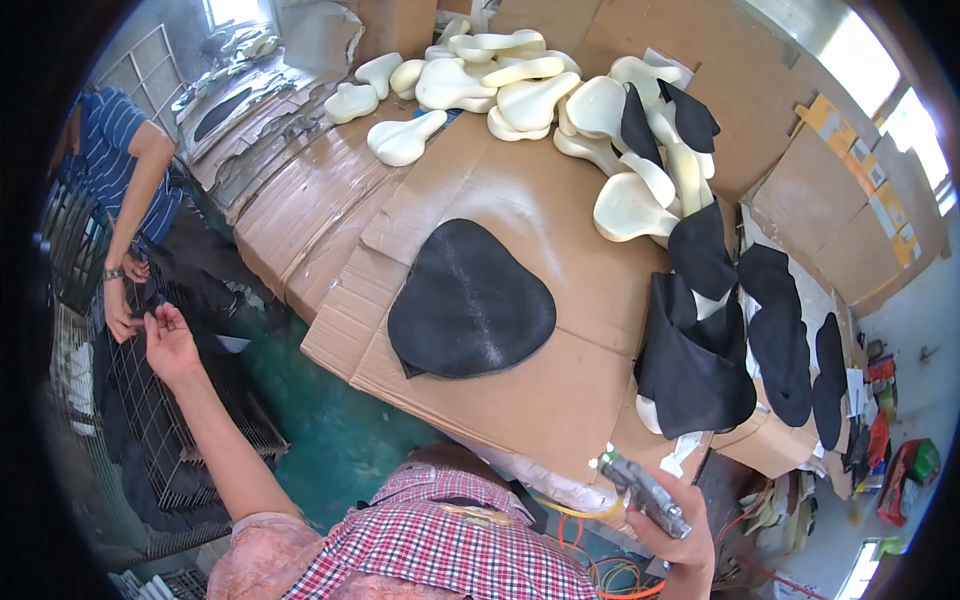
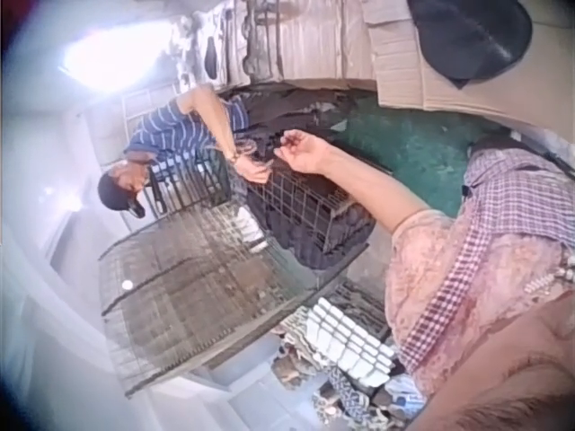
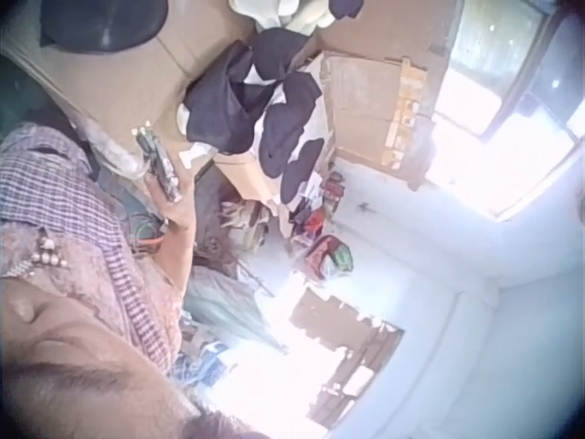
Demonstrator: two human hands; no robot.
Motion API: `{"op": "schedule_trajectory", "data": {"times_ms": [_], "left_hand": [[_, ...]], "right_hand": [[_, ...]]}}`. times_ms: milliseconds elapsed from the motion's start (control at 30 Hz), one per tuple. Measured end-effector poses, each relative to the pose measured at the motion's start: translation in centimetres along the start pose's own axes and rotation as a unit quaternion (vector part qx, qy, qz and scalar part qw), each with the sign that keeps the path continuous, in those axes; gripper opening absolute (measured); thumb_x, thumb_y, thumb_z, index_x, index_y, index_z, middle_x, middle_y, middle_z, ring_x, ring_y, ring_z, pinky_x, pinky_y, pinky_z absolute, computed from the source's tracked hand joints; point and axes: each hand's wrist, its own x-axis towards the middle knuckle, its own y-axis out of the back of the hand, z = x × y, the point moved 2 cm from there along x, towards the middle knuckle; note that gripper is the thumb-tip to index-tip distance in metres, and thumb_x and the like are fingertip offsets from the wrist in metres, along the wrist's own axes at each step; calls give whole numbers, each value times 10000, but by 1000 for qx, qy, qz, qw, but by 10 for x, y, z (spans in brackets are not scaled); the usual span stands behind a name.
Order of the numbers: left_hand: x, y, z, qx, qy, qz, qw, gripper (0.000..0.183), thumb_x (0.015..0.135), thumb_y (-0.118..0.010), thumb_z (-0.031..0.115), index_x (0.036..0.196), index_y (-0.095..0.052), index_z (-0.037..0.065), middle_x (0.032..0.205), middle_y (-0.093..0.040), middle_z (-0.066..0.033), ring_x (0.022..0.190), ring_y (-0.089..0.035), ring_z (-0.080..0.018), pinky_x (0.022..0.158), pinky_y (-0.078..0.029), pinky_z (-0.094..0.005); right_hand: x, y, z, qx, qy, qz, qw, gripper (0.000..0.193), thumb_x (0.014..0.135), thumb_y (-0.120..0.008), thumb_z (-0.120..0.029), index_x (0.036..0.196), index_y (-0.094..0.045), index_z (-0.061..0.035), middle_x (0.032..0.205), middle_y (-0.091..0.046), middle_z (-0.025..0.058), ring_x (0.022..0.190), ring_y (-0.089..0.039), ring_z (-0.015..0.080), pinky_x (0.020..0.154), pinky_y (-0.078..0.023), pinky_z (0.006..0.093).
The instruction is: Apply adhesive to bicycle seat covers using a spray gun and place them on a workspace.
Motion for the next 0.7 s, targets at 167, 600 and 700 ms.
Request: {"op": "schedule_trajectory", "data": {"times_ms": [167, 600, 700], "left_hand": [[-91, -51, -116, 169, 114, -22, 979, 230, 827, -579, 10, 1056, -564, 20, 809, -611, -94, 722, -625, -196, 673, -552, -318], [-245, 6, -293, 881, 23, -253, 398, 203, 742, -711, 250, 892, -680, 117, 1058, -550, -82, 1086, -470, -271, 890, -400, -453], [-243, 10, -296, 875, 16, -256, 410, 181, 735, -708, 209, 880, -670, 107, 1003, -567, -86, 1052, -494, -273, 872, -418, -427]], "right_hand": [[17, -15, -5, 69, 11, 27, 997, 505, 653, -667, -15, 1144, -575, 59, 794, -632, 65, 684, -581, 104, 641, -465, 231], [-18, -10, 20, 145, -22, 76, 986, 584, 689, -641, 25, 1251, -489, 69, 826, -627, 140, 755, -625, 193, 692, -511, 310], [-5, -11, 24, 178, 11, 162, 971, 560, 685, -652, 5, 1222, -508, 76, 825, -626, 132, 746, -622, 183, 701, -515, 306]]}}
